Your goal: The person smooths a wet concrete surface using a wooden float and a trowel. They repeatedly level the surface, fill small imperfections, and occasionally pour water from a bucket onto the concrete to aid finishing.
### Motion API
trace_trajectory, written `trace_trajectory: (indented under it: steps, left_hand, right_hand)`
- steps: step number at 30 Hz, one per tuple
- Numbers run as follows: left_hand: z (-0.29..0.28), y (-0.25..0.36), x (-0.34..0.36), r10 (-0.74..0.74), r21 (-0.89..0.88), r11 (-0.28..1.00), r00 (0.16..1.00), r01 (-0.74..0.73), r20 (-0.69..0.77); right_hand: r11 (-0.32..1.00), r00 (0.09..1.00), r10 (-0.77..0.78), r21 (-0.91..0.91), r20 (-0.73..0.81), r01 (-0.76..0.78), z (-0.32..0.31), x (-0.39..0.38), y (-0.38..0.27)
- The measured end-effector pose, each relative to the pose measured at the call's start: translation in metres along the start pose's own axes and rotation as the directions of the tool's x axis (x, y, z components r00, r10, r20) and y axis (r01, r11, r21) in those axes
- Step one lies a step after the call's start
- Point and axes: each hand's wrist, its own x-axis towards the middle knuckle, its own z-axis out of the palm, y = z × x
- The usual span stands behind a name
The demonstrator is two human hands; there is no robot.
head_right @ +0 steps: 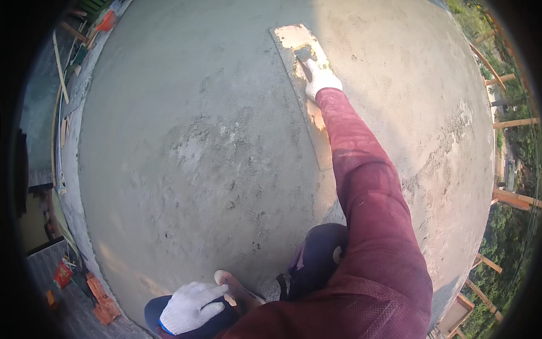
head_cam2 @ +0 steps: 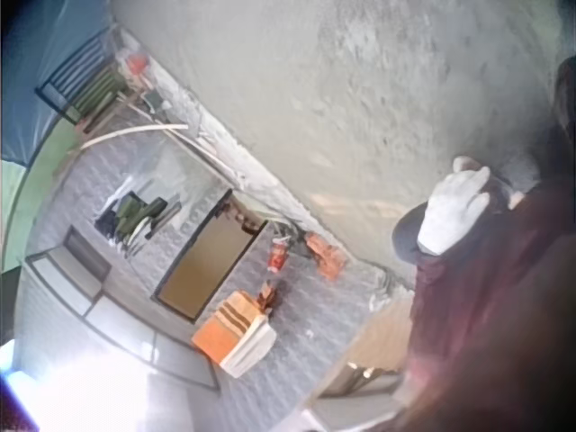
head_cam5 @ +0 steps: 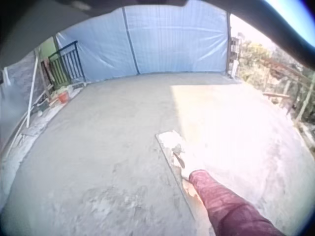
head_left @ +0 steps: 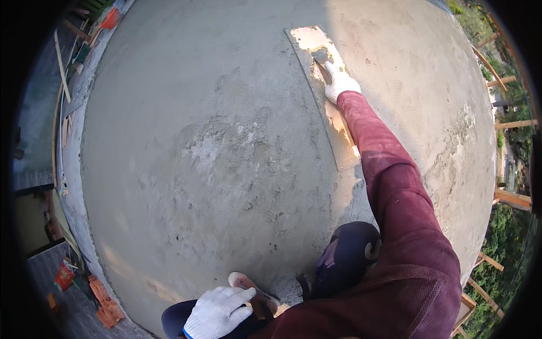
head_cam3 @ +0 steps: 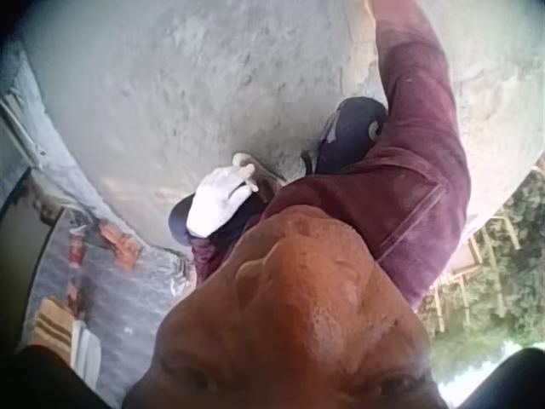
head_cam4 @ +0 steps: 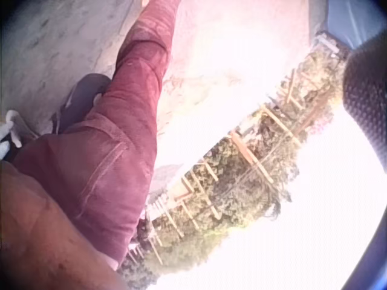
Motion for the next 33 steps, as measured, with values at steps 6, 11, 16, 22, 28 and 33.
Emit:
trace_trajectory:
  steps: [6,11,16,22,28,33]
  left_hand:
    - [-0.005,-0.014,-0.013,-0.144,0.152,0.979,0.989,0.139,0.023]
    - [0.008,-0.003,0.000,0.108,0.017,0.994,0.994,-0.108,-0.005]
    - [0.009,-0.009,-0.006,0.054,0.115,0.992,0.996,-0.045,-0.073]
    - [0.021,-0.010,-0.040,-0.142,0.032,0.989,0.990,0.142,0.007]
    - [0.037,-0.008,-0.040,-0.114,-0.034,0.993,0.993,0.113,-0.044]
    - [0.022,0.002,-0.013,0.016,-0.017,1.000,1.000,-0.015,0.026]
  right_hand:
    - [0.958,0.956,-0.236,-0.204,-0.174,0.200,0.074,-0.066,0.030]
    - [0.997,0.993,0.042,-0.062,-0.107,-0.048,0.004,0.017,0.001]
    - [0.987,0.953,-0.159,-0.036,-0.256,0.155,0.069,-0.109,0.049]
    - [0.997,0.958,0.071,0.012,-0.280,-0.070,0.044,-0.165,0.135]
    - [0.942,0.913,0.334,0.121,-0.235,-0.313,-0.011,0.019,0.056]
    - [0.988,0.958,-0.144,0.011,-0.250,0.152,0.059,-0.041,0.005]
